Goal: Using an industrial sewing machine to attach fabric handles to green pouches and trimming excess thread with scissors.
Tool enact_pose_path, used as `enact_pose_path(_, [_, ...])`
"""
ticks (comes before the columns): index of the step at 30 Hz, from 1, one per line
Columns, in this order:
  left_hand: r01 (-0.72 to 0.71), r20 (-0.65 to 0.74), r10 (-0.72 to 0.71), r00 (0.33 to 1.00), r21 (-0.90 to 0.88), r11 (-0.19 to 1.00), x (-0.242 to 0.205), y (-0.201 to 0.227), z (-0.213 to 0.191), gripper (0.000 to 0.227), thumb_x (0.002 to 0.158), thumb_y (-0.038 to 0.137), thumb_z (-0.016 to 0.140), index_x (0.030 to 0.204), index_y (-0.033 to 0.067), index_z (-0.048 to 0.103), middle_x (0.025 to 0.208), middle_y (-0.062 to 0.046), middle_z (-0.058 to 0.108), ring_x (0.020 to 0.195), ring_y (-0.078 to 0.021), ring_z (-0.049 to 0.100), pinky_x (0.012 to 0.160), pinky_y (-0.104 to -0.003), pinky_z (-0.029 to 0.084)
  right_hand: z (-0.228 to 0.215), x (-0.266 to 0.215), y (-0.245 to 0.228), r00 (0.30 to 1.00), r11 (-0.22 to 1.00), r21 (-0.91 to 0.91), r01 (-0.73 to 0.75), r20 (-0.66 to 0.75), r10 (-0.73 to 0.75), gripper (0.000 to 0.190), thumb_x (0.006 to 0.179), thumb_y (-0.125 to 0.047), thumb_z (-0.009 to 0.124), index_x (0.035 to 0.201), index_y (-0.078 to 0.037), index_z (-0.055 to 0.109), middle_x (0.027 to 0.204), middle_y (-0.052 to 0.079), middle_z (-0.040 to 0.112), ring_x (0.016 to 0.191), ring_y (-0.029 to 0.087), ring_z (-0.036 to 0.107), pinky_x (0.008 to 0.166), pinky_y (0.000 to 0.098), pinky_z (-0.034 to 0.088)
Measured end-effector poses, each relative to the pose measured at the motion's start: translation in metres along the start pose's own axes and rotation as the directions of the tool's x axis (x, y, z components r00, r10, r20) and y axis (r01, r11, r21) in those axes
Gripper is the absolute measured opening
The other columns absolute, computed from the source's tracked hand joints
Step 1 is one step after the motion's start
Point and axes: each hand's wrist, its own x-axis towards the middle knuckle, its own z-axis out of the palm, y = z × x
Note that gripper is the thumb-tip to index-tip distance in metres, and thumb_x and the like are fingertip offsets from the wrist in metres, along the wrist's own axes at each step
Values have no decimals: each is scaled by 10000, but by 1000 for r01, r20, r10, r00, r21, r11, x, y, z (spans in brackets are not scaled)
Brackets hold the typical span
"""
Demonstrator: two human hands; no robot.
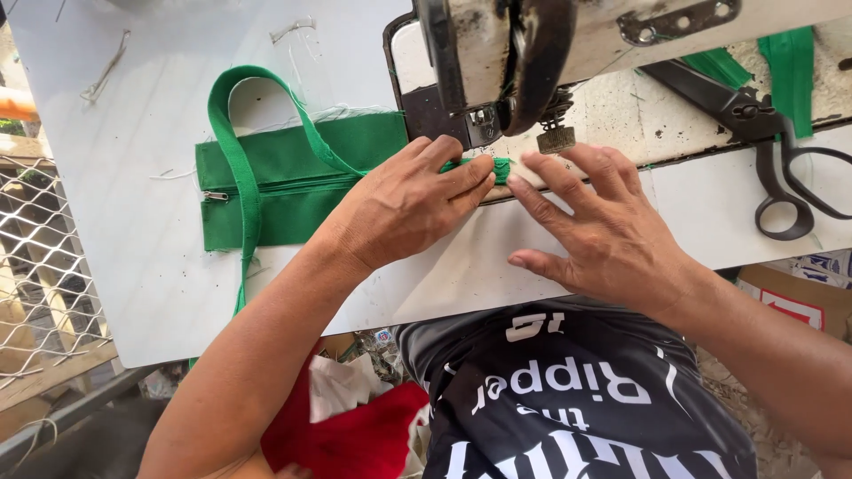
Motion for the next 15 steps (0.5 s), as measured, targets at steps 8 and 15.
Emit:
enact_pose_path(8, [144,157,-123,980,-134,980,-22,-21,-18,254,984,98,656,1230,45,691,1264,-120,671,1091,-327,599,827,-461,505,6,0,-3,996,987,-152,53,80,-41,800,989,-748,428,1443,-143,688,1526,-10,607,1424,289,528,1256,507,224])
enact_pose_path(15, [85,216,-116,970,147,985,-59,-40,-52,394,929,-12,767,1260,179,669,1084,-67,672,866,-235,604,751,-380,540,8,-1,-4,992,974,-219,60,124,-33,826,982,-756,348,1480,-168,645,1549,-39,579,1470,254,468,1243,471,264])
